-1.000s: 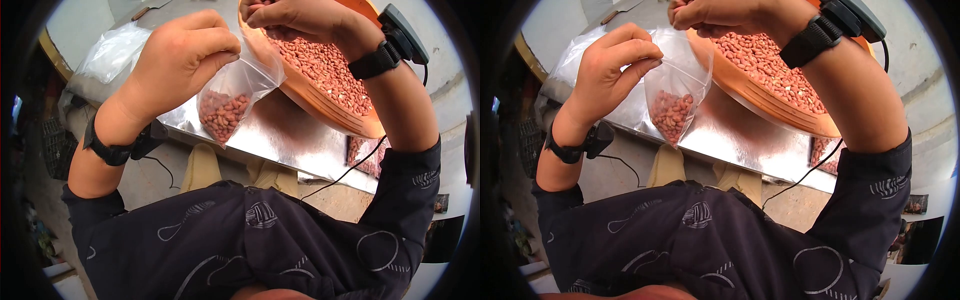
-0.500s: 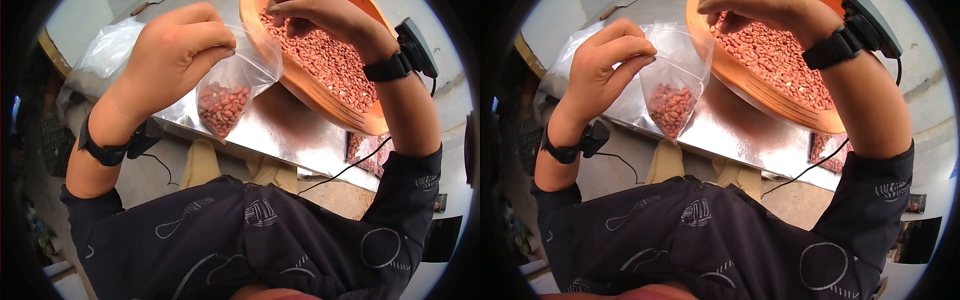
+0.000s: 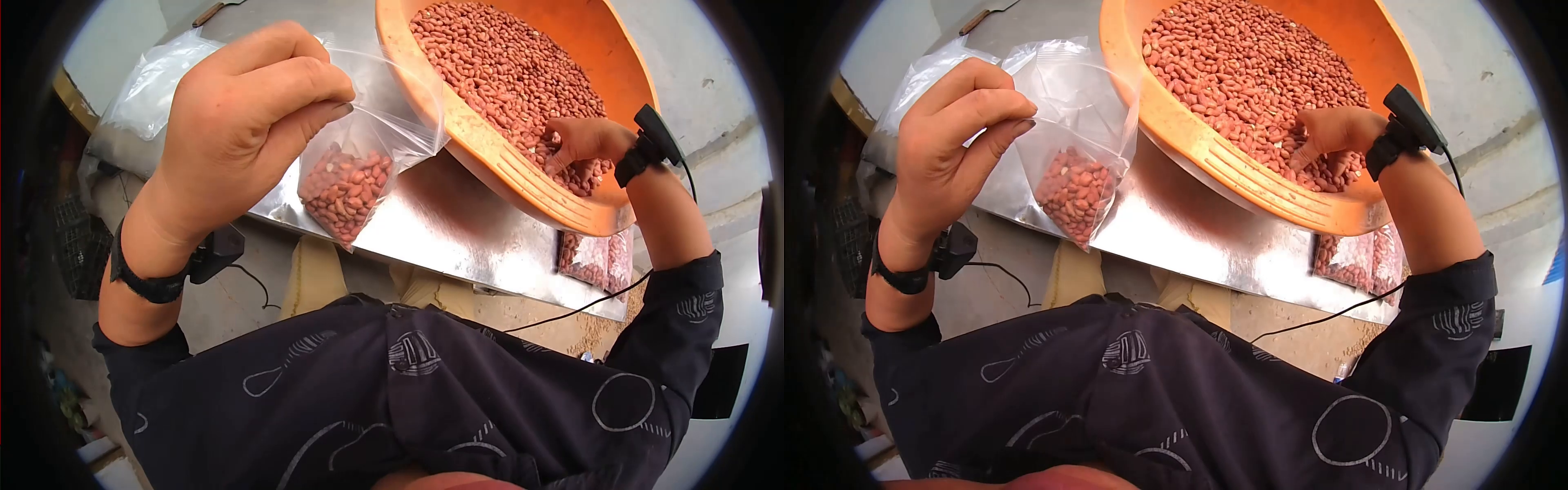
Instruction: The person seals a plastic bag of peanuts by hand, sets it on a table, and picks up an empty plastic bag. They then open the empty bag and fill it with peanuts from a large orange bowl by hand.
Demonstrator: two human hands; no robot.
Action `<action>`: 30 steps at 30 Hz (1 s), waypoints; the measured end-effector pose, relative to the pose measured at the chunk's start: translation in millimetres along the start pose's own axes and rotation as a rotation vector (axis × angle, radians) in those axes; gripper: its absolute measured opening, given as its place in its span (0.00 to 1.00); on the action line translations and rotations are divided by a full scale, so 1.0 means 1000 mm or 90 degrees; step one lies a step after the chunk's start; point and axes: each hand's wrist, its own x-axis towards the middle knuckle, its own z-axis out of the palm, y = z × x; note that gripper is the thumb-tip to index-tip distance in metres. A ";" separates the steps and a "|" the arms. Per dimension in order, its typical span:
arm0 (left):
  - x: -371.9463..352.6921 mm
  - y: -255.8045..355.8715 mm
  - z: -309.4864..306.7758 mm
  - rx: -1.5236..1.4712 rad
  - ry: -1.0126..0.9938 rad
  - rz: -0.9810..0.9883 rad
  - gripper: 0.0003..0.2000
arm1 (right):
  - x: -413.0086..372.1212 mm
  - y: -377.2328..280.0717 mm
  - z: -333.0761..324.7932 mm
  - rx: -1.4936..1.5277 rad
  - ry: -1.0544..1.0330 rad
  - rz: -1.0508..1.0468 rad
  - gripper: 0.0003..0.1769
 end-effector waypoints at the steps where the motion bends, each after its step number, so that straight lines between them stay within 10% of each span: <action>1: 0.000 -0.001 0.000 -0.002 -0.003 -0.005 0.08 | 0.009 0.002 0.003 0.078 -0.002 -0.053 0.42; 7: 0.003 -0.006 0.002 0.004 -0.007 0.008 0.07 | 0.029 -0.052 0.018 0.319 0.016 -0.206 0.44; 16: 0.014 0.001 0.002 -0.013 -0.025 0.004 0.08 | 0.053 -0.105 0.011 0.467 0.180 -0.391 0.06; 30: 0.011 0.005 0.000 0.022 -0.013 0.015 0.06 | -0.048 -0.157 -0.005 0.407 0.079 -0.609 0.07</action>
